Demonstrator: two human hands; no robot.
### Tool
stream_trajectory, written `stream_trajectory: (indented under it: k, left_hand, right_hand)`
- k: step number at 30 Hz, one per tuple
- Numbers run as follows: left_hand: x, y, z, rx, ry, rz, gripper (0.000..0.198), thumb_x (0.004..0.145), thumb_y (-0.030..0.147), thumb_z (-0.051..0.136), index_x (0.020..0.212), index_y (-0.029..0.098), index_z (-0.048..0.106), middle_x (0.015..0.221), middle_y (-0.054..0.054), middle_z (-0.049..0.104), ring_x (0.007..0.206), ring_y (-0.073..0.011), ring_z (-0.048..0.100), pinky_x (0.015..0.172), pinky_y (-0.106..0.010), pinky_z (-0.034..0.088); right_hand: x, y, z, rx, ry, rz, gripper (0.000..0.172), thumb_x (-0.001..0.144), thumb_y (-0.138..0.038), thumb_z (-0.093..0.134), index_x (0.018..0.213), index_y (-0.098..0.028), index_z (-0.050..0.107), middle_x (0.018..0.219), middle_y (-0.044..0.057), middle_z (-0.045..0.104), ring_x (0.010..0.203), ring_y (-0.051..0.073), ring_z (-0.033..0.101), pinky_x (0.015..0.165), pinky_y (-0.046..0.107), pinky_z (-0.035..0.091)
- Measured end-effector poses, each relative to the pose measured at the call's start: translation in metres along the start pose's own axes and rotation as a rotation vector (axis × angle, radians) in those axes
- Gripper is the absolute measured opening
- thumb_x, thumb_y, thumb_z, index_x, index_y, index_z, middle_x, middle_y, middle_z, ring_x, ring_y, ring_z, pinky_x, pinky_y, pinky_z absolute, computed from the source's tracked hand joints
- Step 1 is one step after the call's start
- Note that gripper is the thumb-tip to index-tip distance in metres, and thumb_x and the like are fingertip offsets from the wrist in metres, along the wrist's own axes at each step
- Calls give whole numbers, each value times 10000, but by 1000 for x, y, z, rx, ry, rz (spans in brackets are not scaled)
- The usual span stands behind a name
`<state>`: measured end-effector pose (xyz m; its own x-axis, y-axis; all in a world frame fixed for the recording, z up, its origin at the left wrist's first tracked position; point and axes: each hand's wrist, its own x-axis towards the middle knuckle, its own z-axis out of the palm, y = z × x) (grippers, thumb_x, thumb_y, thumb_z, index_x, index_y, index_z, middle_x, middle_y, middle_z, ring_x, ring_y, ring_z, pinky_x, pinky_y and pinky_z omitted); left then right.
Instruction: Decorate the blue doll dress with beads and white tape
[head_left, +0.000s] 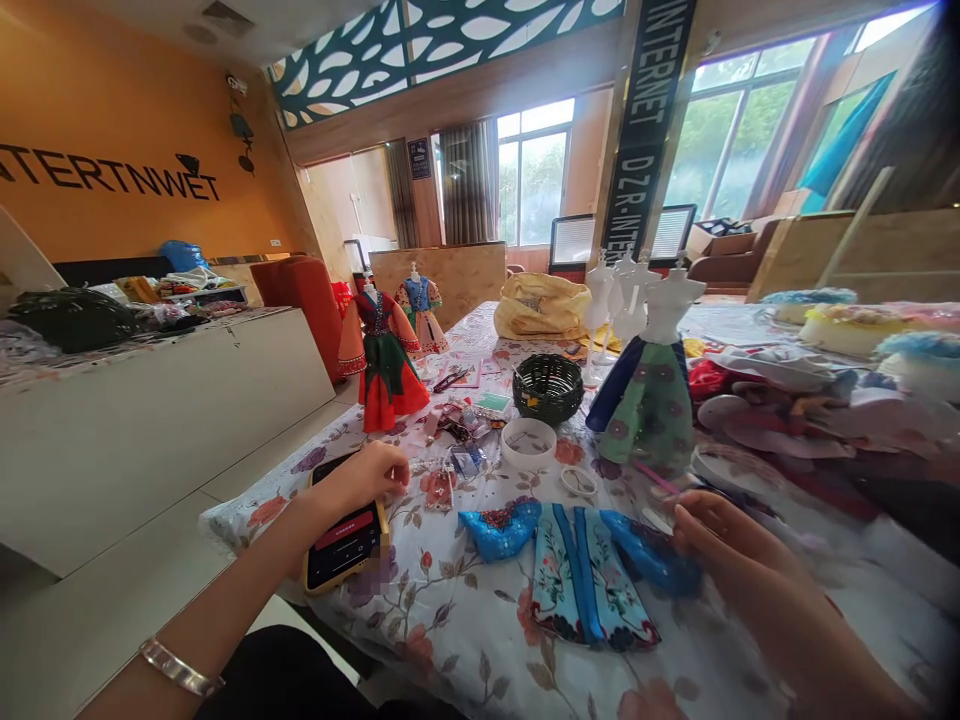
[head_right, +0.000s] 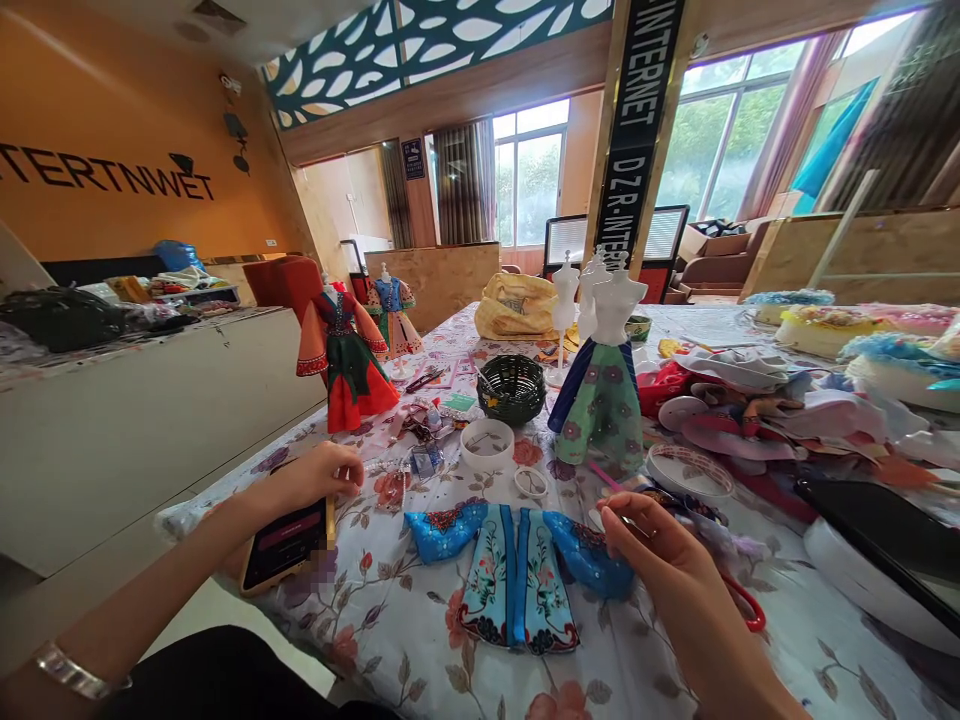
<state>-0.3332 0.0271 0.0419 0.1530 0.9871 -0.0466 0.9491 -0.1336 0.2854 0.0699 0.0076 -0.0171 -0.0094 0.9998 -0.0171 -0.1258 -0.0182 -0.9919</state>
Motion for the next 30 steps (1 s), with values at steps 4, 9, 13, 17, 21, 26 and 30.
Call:
stream_trajectory:
  k: [4, 9, 13, 17, 21, 26, 30]
  left_hand:
    - [-2, 2, -1, 2, -1, 31, 105, 721, 191, 552, 668, 172, 640, 694, -12, 645, 682, -161, 567, 643, -242, 409]
    - [-5, 6, -6, -10, 31, 55, 133, 776, 192, 496, 708, 176, 610, 698, -9, 642, 660, -154, 560, 623, -238, 397]
    - [-5, 6, -7, -1, 69, 58, 135, 793, 194, 480, 714, 176, 588, 677, -4, 613, 635, -150, 534, 613, -242, 380]
    - [-7, 7, -4, -3, 39, 73, 102, 787, 204, 515, 763, 175, 610, 726, -12, 627, 682, -156, 557, 642, -242, 396]
    - [-13, 13, -4, -8, 1, 74, 131, 803, 231, 519, 776, 172, 632, 775, -23, 652, 733, -164, 583, 677, -243, 421]
    - [-27, 29, -9, 38, -66, 61, 109, 750, 232, 603, 679, 193, 675, 755, -6, 657, 740, -167, 588, 689, -241, 410]
    - [-34, 41, -12, 115, -71, -6, 105, 708, 206, 638, 619, 203, 693, 771, -25, 670, 800, -204, 591, 716, -273, 391]
  right_hand:
    - [-1, -1, 0, 2, 5, 28, 285, 724, -517, 704, 873, -298, 599, 741, -75, 541, 717, 121, 419, 593, 137, 343]
    - [-1, -3, 0, -12, 10, 44, 281, 727, -514, 705, 863, -295, 596, 754, -74, 537, 723, 119, 415, 595, 133, 346]
    - [-1, -2, -1, -9, -2, 11, 268, 736, -508, 699, 852, -287, 603, 728, -71, 532, 715, 120, 412, 596, 135, 345]
    - [1, 0, 0, -10, 6, 1, 284, 722, -514, 706, 851, -279, 614, 718, -64, 537, 712, 127, 424, 591, 152, 350]
    - [0, -2, 0, 1, 3, -4, 289, 705, -513, 718, 835, -276, 617, 712, -64, 541, 712, 128, 430, 594, 153, 355]
    - [-2, -4, 1, 6, -1, 1, 284, 703, -509, 721, 836, -279, 621, 724, -64, 543, 712, 127, 434, 587, 152, 353]
    - [-1, -1, 1, -33, 6, -17, 290, 711, -522, 709, 842, -279, 621, 726, -62, 537, 719, 130, 430, 600, 151, 356]
